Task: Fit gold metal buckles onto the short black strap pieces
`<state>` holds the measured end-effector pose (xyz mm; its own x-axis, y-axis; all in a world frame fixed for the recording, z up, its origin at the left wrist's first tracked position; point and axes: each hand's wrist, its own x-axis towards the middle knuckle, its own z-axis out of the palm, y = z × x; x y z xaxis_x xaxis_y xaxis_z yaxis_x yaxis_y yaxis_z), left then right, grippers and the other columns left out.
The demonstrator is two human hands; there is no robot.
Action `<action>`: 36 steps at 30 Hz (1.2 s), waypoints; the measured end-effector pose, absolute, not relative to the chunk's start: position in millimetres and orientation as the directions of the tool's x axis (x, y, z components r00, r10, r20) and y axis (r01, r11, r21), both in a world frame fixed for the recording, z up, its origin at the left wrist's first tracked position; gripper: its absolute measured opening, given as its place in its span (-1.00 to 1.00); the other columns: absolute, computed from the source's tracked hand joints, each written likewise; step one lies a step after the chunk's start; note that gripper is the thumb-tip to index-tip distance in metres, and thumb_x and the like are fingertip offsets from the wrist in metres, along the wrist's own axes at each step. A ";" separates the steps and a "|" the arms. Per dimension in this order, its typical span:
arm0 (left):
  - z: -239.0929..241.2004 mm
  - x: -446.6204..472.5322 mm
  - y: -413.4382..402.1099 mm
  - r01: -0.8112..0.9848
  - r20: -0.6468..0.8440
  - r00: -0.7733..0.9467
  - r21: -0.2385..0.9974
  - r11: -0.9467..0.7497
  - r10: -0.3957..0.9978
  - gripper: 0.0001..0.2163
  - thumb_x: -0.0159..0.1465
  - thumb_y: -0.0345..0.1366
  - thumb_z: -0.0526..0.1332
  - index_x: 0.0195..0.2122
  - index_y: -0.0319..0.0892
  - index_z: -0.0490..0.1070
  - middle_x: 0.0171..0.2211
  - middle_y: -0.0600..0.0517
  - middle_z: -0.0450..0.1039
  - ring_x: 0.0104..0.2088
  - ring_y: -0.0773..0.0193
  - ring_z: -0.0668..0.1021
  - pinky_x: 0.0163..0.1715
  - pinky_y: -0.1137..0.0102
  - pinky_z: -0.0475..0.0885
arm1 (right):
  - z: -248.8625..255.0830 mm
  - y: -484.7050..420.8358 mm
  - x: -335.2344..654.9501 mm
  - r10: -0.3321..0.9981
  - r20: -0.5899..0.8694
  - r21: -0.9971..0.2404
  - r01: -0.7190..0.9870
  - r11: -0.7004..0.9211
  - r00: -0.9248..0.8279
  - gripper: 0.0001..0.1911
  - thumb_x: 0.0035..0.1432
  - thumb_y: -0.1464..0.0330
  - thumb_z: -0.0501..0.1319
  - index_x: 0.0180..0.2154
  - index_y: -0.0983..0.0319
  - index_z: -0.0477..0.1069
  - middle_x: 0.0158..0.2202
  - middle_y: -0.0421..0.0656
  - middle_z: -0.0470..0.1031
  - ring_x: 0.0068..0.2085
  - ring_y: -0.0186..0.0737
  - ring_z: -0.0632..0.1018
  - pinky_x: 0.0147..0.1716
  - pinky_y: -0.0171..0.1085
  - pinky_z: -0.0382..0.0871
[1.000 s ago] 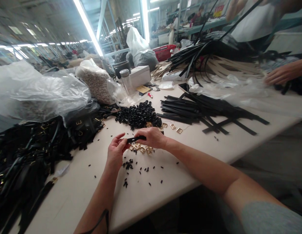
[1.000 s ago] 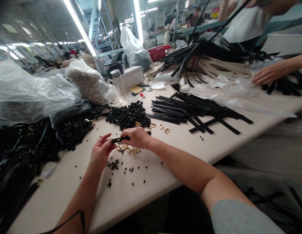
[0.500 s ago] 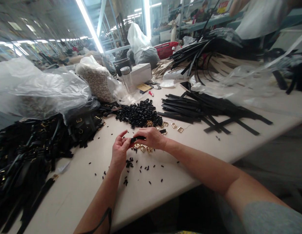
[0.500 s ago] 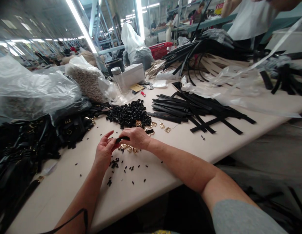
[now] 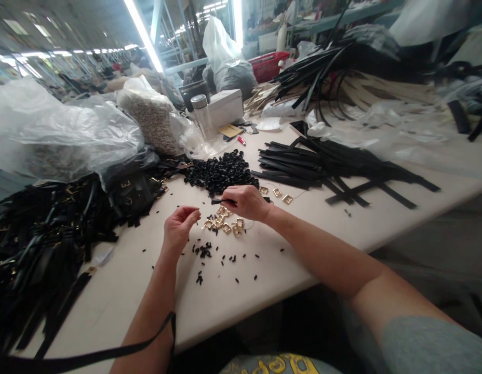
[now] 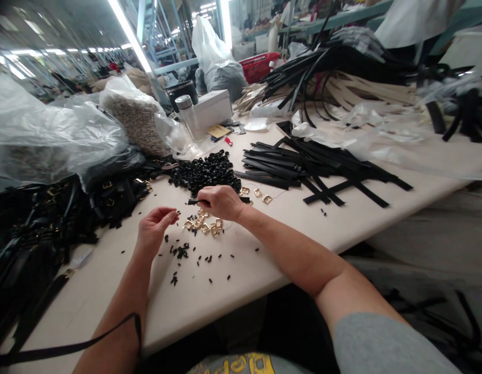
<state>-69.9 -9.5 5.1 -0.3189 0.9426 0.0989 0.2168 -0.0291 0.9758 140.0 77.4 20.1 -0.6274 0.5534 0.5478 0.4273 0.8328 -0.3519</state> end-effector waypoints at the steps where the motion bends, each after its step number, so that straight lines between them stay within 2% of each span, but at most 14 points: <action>1: 4.2 -73.6 -9.8 0.297 0.121 -0.300 0.954 -0.028 0.946 -0.74 0.07 -0.14 0.36 -0.32 -0.21 0.49 -0.42 0.02 0.51 -0.41 0.30 0.53 -0.32 0.39 0.42 | 21.0 81.4 143.0 0.573 0.550 -0.351 0.454 0.819 -0.608 -0.83 0.18 0.38 0.13 -0.43 0.24 0.43 -0.41 -0.21 0.50 -0.40 -0.37 0.43 -0.41 -0.36 0.12; 6: -5.0 -78.3 -13.3 0.567 0.166 -0.219 0.823 -0.013 0.961 -0.77 0.15 -0.09 0.28 -0.30 -0.14 0.50 -0.42 0.05 0.53 -0.41 0.27 0.52 -0.35 0.40 0.39 | 23.4 104.2 161.9 0.660 0.573 -0.305 0.621 0.722 -0.485 -0.82 0.18 0.36 0.14 -0.44 0.24 0.43 -0.42 -0.19 0.50 -0.39 -0.34 0.43 -0.41 -0.34 0.10; 12: -7.9 -77.0 -0.9 0.633 0.108 -0.146 0.774 0.009 0.983 -0.77 0.17 -0.07 0.23 -0.29 -0.11 0.51 -0.40 0.05 0.54 -0.42 0.23 0.53 -0.37 0.38 0.41 | 17.7 129.5 184.5 0.763 0.566 -0.316 0.774 0.550 -0.311 -0.83 0.18 0.35 0.14 -0.41 0.23 0.45 -0.39 -0.17 0.53 -0.40 -0.30 0.44 -0.42 -0.30 0.08; 15: 0.3 -71.4 23.2 0.662 0.182 -0.024 0.740 -0.121 0.983 -0.78 0.18 -0.09 0.23 -0.28 -0.10 0.52 -0.32 0.01 0.54 -0.37 0.20 0.54 -0.31 0.33 0.44 | 13.3 138.9 193.1 0.778 0.591 -0.351 0.801 0.485 -0.213 -0.82 0.19 0.35 0.13 -0.41 0.23 0.46 -0.38 -0.14 0.53 -0.39 -0.28 0.45 -0.41 -0.29 0.09; 18: 8.3 -54.5 56.4 0.718 0.325 0.106 0.629 -0.298 0.940 -0.82 0.19 -0.16 0.23 -0.22 -0.07 0.53 -0.20 -0.03 0.52 -0.23 0.13 0.54 -0.15 0.23 0.43 | 10.6 144.3 199.5 0.775 0.613 -0.381 0.802 0.461 -0.155 -0.80 0.20 0.35 0.11 -0.42 0.23 0.45 -0.39 -0.13 0.53 -0.38 -0.27 0.45 -0.40 -0.29 0.10; 23: 5.3 -12.1 107.1 0.797 0.442 0.246 0.414 -0.440 0.862 -0.75 0.20 -0.24 0.24 -0.09 -0.05 0.51 -0.03 -0.08 0.46 0.00 0.06 0.45 0.05 0.12 0.31 | 9.8 145.7 202.8 0.800 0.580 -0.396 0.807 0.439 -0.150 -0.80 0.21 0.34 0.11 -0.40 0.22 0.45 -0.37 -0.13 0.53 -0.36 -0.25 0.45 -0.39 -0.30 0.10; 28: -6.1 9.5 134.8 0.820 0.364 0.440 0.208 -0.533 0.821 -0.74 0.29 -0.16 0.16 -0.03 0.05 0.49 0.10 -0.02 0.38 0.17 0.01 0.30 0.15 0.03 0.10 | 9.1 144.9 200.1 0.806 0.566 -0.379 0.813 0.442 -0.175 -0.80 0.22 0.32 0.10 -0.37 0.23 0.45 -0.33 -0.12 0.54 -0.32 -0.25 0.47 -0.37 -0.29 0.11; 31: -6.4 -0.2 141.5 0.867 0.336 0.398 0.167 -0.470 0.854 -0.75 0.29 -0.15 0.15 -0.06 0.04 0.51 0.08 -0.02 0.41 0.16 -0.02 0.30 0.13 0.00 0.10 | 8.2 144.3 198.0 0.810 0.554 -0.382 0.806 0.453 -0.193 -0.81 0.22 0.31 0.12 -0.36 0.23 0.45 -0.32 -0.13 0.55 -0.32 -0.25 0.48 -0.37 -0.30 0.11; 36: -4.6 -42.0 128.5 0.865 0.345 0.373 0.206 -0.458 0.861 -0.75 0.29 -0.15 0.11 -0.16 -0.07 0.54 -0.08 -0.06 0.49 -0.01 0.09 0.45 0.05 0.20 0.28 | 7.8 141.7 193.9 0.820 0.525 -0.385 0.796 0.468 -0.229 -0.82 0.22 0.31 0.13 -0.35 0.22 0.47 -0.32 -0.14 0.55 -0.32 -0.25 0.48 -0.37 -0.30 0.13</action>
<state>-42.0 128.5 -4.6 0.3733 0.8610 0.3455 0.8648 -0.4578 0.2064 193.9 141.7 7.8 -0.2285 0.8199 0.5249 0.7956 0.4680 -0.3847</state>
